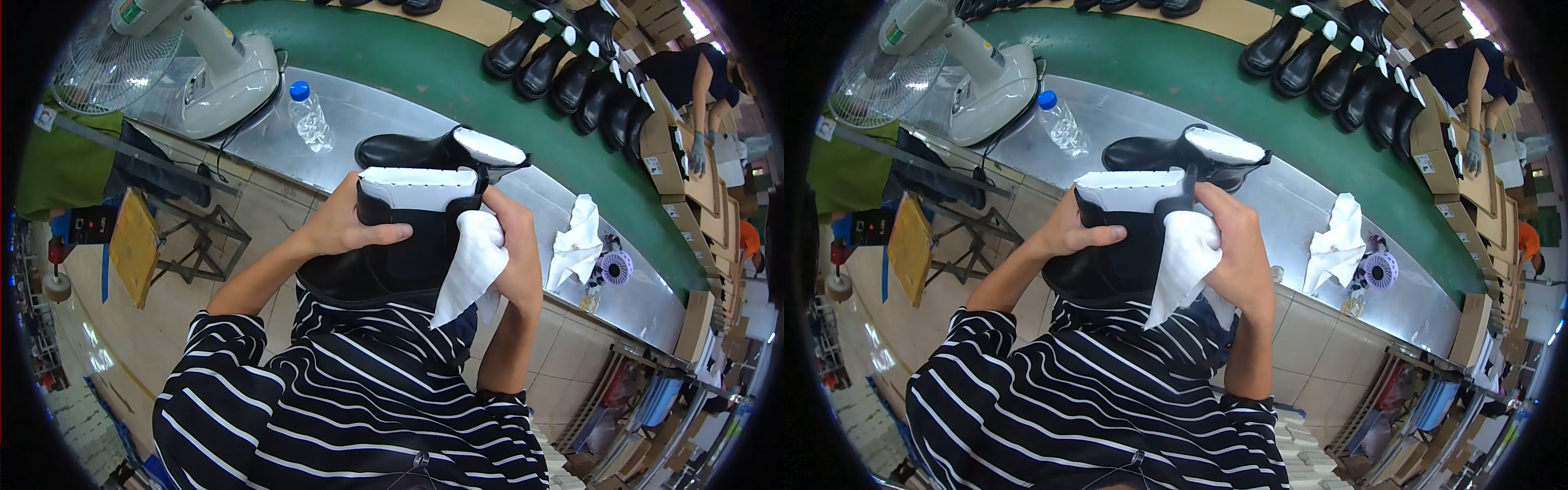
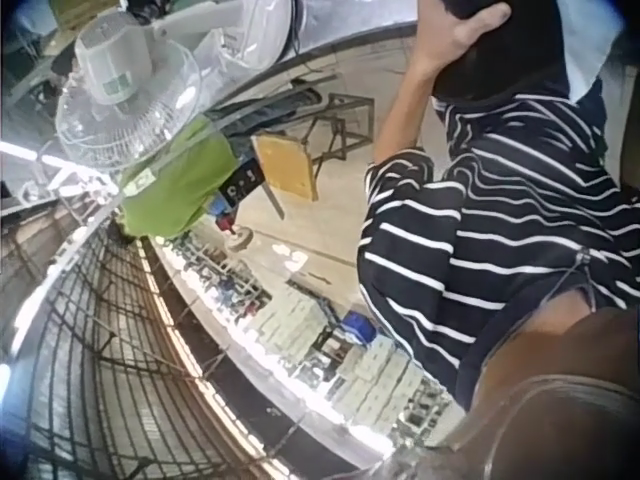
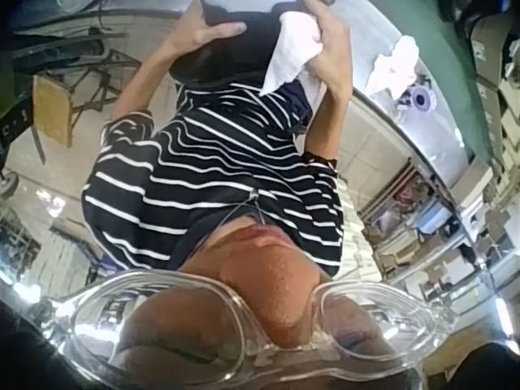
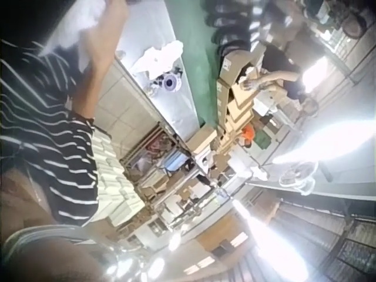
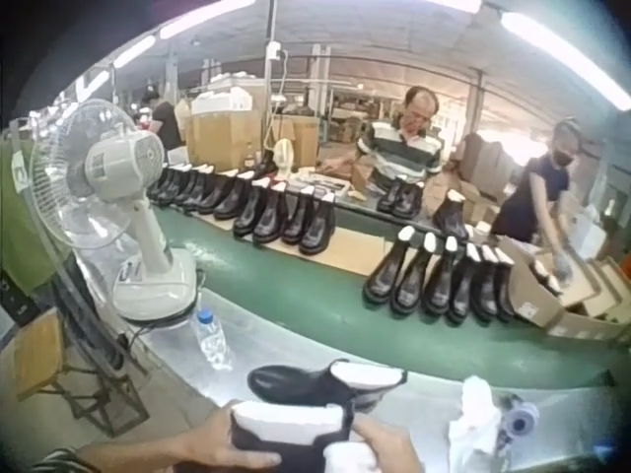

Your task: Cleaning and inspecting finished boots on a factory assembly line using a cloth and a cleaning agent.

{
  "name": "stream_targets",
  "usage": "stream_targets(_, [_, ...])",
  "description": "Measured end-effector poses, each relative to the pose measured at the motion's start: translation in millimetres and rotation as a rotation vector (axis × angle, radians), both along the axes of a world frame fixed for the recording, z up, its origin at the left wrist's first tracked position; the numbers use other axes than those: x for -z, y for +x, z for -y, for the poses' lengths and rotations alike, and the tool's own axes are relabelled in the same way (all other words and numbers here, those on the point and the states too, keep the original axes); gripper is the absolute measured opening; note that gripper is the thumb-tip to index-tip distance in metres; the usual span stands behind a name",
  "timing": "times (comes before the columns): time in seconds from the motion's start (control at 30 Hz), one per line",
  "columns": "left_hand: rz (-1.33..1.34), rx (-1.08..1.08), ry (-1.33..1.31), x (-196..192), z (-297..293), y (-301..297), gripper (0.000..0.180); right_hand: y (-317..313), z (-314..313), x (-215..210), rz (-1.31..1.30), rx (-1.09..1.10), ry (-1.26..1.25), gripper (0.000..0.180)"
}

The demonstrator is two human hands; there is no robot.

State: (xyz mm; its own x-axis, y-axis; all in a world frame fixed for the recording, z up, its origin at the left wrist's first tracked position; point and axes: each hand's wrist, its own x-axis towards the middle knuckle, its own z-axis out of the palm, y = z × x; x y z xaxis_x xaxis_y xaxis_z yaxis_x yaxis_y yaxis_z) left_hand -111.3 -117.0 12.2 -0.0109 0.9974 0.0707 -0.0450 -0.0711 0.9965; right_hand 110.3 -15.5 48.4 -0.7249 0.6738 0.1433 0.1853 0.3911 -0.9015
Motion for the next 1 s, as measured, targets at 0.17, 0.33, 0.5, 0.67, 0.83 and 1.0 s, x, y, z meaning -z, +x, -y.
stream_targets(0.17, [-0.112,0.051,0.057,4.5,0.8,-16.4,0.051,-5.7,-1.0,5.5,-0.012,-0.057,0.063,0.050])
stream_targets(0.33, [-0.059,0.051,0.022,5.8,2.3,-13.9,0.049,-14.7,3.3,-2.5,0.026,-0.017,0.011,0.046])
stream_targets(0.5, [-0.023,0.037,0.015,0.5,-2.2,-18.3,0.049,-10.4,-1.4,5.8,-0.085,-0.080,0.008,0.047])
stream_targets(0.67, [-0.024,0.029,0.053,-12.0,-4.5,-13.0,0.047,-14.4,6.3,-6.2,-0.108,0.047,0.016,0.041])
stream_targets(0.83, [-0.147,-0.017,-0.026,-14.1,-7.4,-8.6,0.041,-16.0,10.4,8.0,-0.074,0.192,0.020,0.039])
stream_targets(1.0, [-0.152,-0.111,-0.006,-10.3,-12.0,-8.1,0.041,-12.1,11.4,12.7,-0.116,0.100,0.017,0.042])
